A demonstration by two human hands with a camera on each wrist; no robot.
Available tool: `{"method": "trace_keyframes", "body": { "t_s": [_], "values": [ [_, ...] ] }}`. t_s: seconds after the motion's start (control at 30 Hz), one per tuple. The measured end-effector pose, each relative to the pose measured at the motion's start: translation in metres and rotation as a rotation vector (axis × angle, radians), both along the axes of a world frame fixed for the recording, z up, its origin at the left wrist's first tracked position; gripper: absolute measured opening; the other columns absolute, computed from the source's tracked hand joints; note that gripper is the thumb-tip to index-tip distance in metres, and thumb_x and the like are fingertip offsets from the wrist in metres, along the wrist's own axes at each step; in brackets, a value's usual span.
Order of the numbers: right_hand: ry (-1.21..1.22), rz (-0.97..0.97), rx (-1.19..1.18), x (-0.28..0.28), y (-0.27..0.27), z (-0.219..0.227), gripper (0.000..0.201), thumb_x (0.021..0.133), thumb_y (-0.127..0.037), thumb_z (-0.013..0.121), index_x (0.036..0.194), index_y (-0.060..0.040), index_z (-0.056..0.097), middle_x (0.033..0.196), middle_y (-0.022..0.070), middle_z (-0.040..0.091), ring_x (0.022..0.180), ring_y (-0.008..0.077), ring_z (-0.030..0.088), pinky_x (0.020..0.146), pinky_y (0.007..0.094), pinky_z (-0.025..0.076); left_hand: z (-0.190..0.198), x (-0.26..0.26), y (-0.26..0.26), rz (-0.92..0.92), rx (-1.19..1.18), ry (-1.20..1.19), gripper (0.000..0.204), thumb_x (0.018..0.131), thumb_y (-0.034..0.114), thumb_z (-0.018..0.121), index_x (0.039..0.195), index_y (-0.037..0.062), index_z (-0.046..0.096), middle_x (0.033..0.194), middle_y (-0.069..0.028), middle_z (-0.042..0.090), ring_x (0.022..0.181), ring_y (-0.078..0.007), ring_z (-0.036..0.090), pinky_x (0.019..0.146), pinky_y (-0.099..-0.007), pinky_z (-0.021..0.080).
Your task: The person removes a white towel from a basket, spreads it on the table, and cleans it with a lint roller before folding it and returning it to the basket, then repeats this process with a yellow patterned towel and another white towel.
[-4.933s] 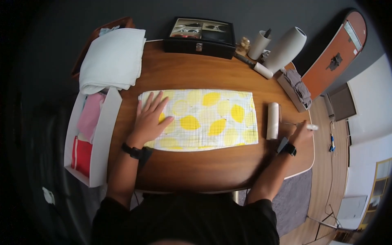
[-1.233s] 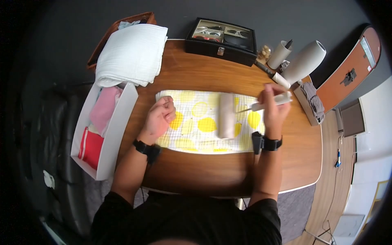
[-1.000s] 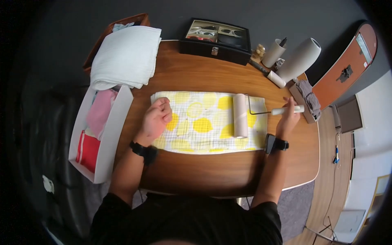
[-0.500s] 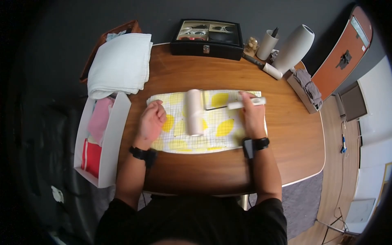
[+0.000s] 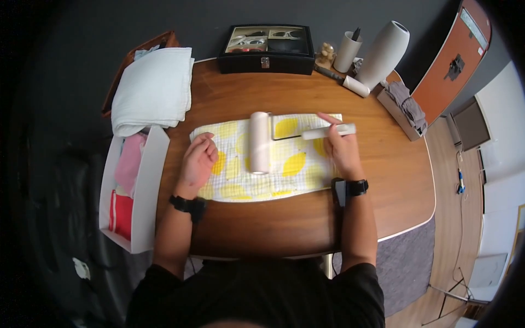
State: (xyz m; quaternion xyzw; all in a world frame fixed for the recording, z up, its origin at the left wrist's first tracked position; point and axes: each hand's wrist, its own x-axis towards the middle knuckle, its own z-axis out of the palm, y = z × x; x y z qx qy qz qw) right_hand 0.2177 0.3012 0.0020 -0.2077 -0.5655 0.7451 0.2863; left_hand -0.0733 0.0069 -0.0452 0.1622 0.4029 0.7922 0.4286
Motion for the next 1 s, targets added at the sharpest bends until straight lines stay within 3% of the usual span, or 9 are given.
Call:
{"method": "trace_keyframes", "body": {
  "t_s": [0.17,0.2,0.27,0.37,0.6,0.77,0.87,0.9,1.0],
  "values": [
    [-0.261,0.498,0.103,-0.006,-0.05,0.04,0.04,0.107,-0.001,0.061,0.147,-0.0045,0.06,0.084,0.0058,0.076,0.073,0.012,0.072,0.061,0.0238,0.048,0.001,0.0,0.0,0.0,0.012,-0.033,0.019,0.11,0.012,0.055,0.127,0.0046,0.061,0.091,-0.0006,0.051,0.083,-0.0154,0.051,0.077,-0.031,0.045],
    [-0.238,0.664,0.099,-0.006,-0.052,0.039,0.057,0.101,0.009,0.063,0.153,-0.0097,0.051,0.109,0.0156,0.08,0.098,0.02,0.078,0.076,0.0274,0.055,0.002,-0.001,-0.001,0.008,0.011,-0.058,0.019,0.11,0.013,0.055,0.127,0.0046,0.061,0.092,-0.0007,0.051,0.083,-0.0156,0.051,0.077,-0.0311,0.045],
    [-0.019,0.777,-0.017,-0.01,-0.074,0.035,0.067,0.095,0.018,0.062,0.151,-0.0133,0.044,0.125,0.0184,0.076,0.112,0.0233,0.074,0.085,0.0297,0.056,0.006,-0.003,-0.001,0.023,0.007,-0.109,0.019,0.11,0.014,0.055,0.126,0.0046,0.06,0.092,-0.0011,0.05,0.084,-0.0161,0.051,0.078,-0.0313,0.044],
    [-0.027,0.834,-0.053,-0.008,-0.094,0.039,0.068,0.091,0.025,0.055,0.145,-0.0141,0.042,0.136,0.0201,0.071,0.121,0.0252,0.07,0.091,0.0327,0.056,0.011,-0.004,-0.002,0.021,0.005,-0.148,0.019,0.11,0.016,0.056,0.125,0.0053,0.059,0.092,-0.0018,0.05,0.085,-0.0171,0.051,0.078,-0.0318,0.044],
    [-0.041,0.725,0.06,0.004,-0.126,0.038,0.068,0.086,0.03,0.047,0.138,-0.0136,0.039,0.13,0.0229,0.073,0.121,0.0303,0.072,0.092,0.0375,0.057,0.003,-0.006,-0.001,-0.018,0.034,-0.112,0.019,0.109,0.015,0.056,0.126,0.0055,0.059,0.094,-0.0025,0.051,0.087,-0.0189,0.053,0.082,-0.0331,0.047],
    [-0.026,0.722,0.263,0.012,-0.149,0.035,0.059,0.093,0.006,0.082,0.136,-0.0103,0.046,0.132,0.0154,0.073,0.115,0.0236,0.075,0.085,0.0366,0.059,-0.002,-0.004,0.0,-0.032,0.027,-0.047,0.018,0.108,0.009,0.055,0.126,0.0042,0.058,0.097,-0.0043,0.055,0.091,-0.0185,0.056,0.085,-0.032,0.048],
    [-0.138,0.689,0.333,0.012,-0.162,0.035,0.043,0.093,-0.004,0.087,0.124,-0.0082,0.057,0.12,0.0117,0.078,0.104,0.021,0.078,0.079,0.0363,0.061,-0.003,0.0,0.002,-0.01,-0.026,0.082,0.017,0.109,0.009,0.056,0.125,0.0046,0.06,0.105,-0.0063,0.061,0.098,-0.0172,0.06,0.09,-0.0308,0.051],
    [-0.25,0.673,0.421,0.01,-0.163,0.046,0.03,0.095,-0.012,0.087,0.114,-0.009,0.063,0.105,0.0103,0.08,0.095,0.0242,0.08,0.076,0.0373,0.06,-0.003,0.001,0.001,0.01,-0.06,0.16,0.016,0.11,0.011,0.058,0.125,0.0044,0.061,0.108,-0.0061,0.064,0.097,-0.0156,0.062,0.09,-0.0302,0.052],
    [-0.452,0.592,0.823,0.002,-0.17,0.052,0.025,0.099,-0.018,0.082,0.114,-0.0112,0.064,0.096,0.0113,0.078,0.093,0.0292,0.081,0.075,0.0387,0.06,-0.003,0.003,0.001,0.088,-0.135,0.41,0.018,0.113,0.016,0.061,0.126,0.0034,0.062,0.115,-0.0056,0.068,0.095,-0.0113,0.065,0.09,-0.0281,0.054]
  ]
}}
